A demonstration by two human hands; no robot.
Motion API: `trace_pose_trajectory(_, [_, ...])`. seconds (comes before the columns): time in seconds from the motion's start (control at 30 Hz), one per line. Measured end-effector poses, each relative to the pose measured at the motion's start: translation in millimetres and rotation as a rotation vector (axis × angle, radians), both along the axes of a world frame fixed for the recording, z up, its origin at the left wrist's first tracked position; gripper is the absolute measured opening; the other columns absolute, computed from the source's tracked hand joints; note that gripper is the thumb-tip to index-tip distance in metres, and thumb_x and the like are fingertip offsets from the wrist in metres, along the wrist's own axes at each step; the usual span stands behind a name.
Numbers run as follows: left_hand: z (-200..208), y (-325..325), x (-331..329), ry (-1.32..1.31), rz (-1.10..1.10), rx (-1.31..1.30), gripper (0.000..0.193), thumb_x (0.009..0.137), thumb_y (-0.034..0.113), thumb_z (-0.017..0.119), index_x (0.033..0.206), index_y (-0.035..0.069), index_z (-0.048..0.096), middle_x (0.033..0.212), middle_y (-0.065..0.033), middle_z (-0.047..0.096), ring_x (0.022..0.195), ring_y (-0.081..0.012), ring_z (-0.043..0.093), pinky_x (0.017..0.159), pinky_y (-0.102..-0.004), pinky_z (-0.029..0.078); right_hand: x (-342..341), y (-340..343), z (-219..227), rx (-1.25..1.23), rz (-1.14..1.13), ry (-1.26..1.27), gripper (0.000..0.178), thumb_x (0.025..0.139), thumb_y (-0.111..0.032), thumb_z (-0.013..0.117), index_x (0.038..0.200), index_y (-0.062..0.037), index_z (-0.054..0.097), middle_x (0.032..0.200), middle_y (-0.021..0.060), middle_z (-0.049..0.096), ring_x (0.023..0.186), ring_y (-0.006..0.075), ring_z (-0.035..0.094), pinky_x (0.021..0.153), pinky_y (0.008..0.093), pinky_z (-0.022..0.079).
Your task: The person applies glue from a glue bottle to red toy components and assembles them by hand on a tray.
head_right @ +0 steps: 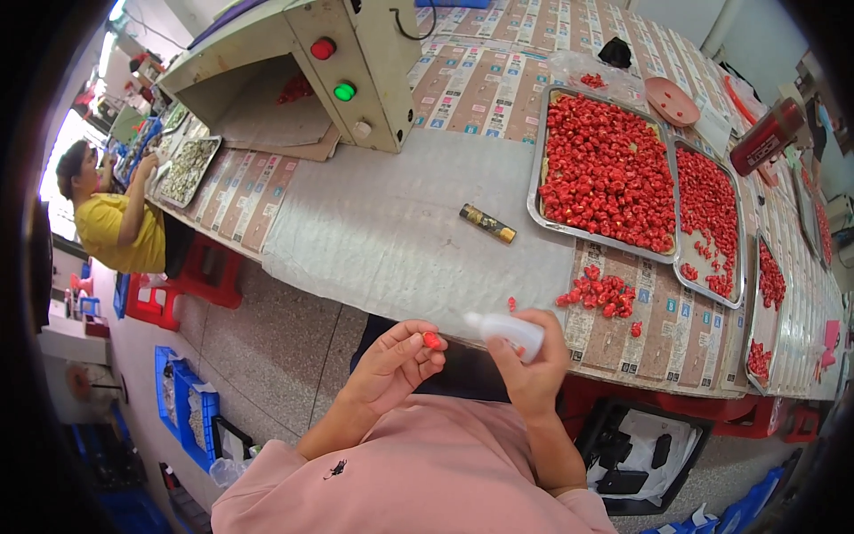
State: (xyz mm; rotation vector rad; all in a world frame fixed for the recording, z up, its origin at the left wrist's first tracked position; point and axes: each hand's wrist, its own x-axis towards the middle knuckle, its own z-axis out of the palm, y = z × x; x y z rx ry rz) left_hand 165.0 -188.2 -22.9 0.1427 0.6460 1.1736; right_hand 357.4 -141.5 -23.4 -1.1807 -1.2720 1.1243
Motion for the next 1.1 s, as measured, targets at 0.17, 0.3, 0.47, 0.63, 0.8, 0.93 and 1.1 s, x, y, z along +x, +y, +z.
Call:
trace_pose_trajectory(0.17, [-5, -6, -7, -0.004, 0.047, 0.019, 0.019, 0.092, 0.011, 0.053, 0.109, 0.003, 0.056, 0.099, -0.0101, 0.064, 0.086, -0.0161, 0.064, 0.080, -0.0279, 0.052, -36, 29, 1, 0.114, 0.093, -0.183, 0.032, 0.076, -0.008, 0.071, 0.101, -0.0021, 0.053, 0.090, 0.0051, 0.057, 0.078, 0.0110, 0.056, 0.068, 0.0242, 0.047])
trace_pose_trajectory(0.3, [-5, -10, -9, 0.004, 0.103, 0.018, 0.018, 0.092, 0.010, 0.052, 0.108, 0.002, 0.055, 0.098, -0.0114, 0.063, 0.085, -0.0173, 0.063, 0.079, -0.0292, 0.052, -59, 49, 6, 0.168, 0.124, -0.214, 0.033, 0.073, -0.012, 0.072, 0.098, -0.0010, 0.054, 0.091, 0.0118, 0.060, 0.082, 0.0234, 0.060, 0.071, 0.0335, 0.048])
trace_pose_trajectory(0.47, [-5, -9, -10, 0.007, 0.084, 0.049, 0.018, 0.092, 0.010, 0.052, 0.108, 0.003, 0.055, 0.099, -0.0110, 0.063, 0.086, -0.0169, 0.063, 0.081, -0.0289, 0.051, -73, 61, -3, 0.224, 0.050, -0.372, 0.032, 0.073, -0.013, 0.070, 0.099, -0.0038, 0.053, 0.095, 0.0113, 0.061, 0.095, 0.0307, 0.055, 0.085, 0.0395, 0.040])
trace_pose_trajectory(0.63, [-4, -8, -4, 0.001, 0.060, 0.033, 0.018, 0.092, 0.010, 0.052, 0.108, 0.003, 0.055, 0.099, -0.0108, 0.063, 0.086, -0.0168, 0.063, 0.080, -0.0286, 0.052, -71, 60, -9, 0.226, 0.079, -0.387, 0.039, 0.073, -0.013, 0.070, 0.107, -0.0049, 0.053, 0.100, 0.0109, 0.060, 0.098, 0.0294, 0.053, 0.086, 0.0398, 0.039])
trace_pose_trajectory(0.8, [-5, -7, -4, 0.002, 0.071, 0.018, 0.017, 0.092, 0.010, 0.052, 0.107, 0.003, 0.055, 0.099, -0.0114, 0.063, 0.086, -0.0171, 0.063, 0.080, -0.0293, 0.052, -40, 50, 0, 0.419, 0.020, -0.455, 0.039, 0.070, -0.008, 0.069, 0.107, -0.0044, 0.055, 0.101, 0.0115, 0.058, 0.091, 0.0286, 0.053, 0.080, 0.0401, 0.039])
trace_pose_trajectory(0.93, [-6, -6, -4, 0.015, 0.059, 0.015, 0.017, 0.092, 0.010, 0.052, 0.107, 0.003, 0.055, 0.099, -0.0121, 0.063, 0.086, -0.0176, 0.063, 0.079, -0.0301, 0.053, -4, 36, 7, 0.377, -0.017, -0.716, 0.026, 0.068, -0.004, 0.069, 0.092, -0.0052, 0.058, 0.098, 0.0109, 0.057, 0.086, 0.0270, 0.051, 0.075, 0.0373, 0.040])
trace_pose_trajectory(1.1, [-3, -3, 3, 0.003, 0.027, 0.017, 0.017, 0.092, 0.009, 0.053, 0.107, 0.003, 0.057, 0.098, -0.0099, 0.064, 0.085, -0.0155, 0.064, 0.079, -0.0274, 0.053, 0, 28, -4, 0.343, -0.045, -0.735, 0.018, 0.068, -0.002, 0.070, 0.081, -0.0033, 0.058, 0.086, 0.0096, 0.058, 0.081, 0.0264, 0.052, 0.072, 0.0360, 0.042])
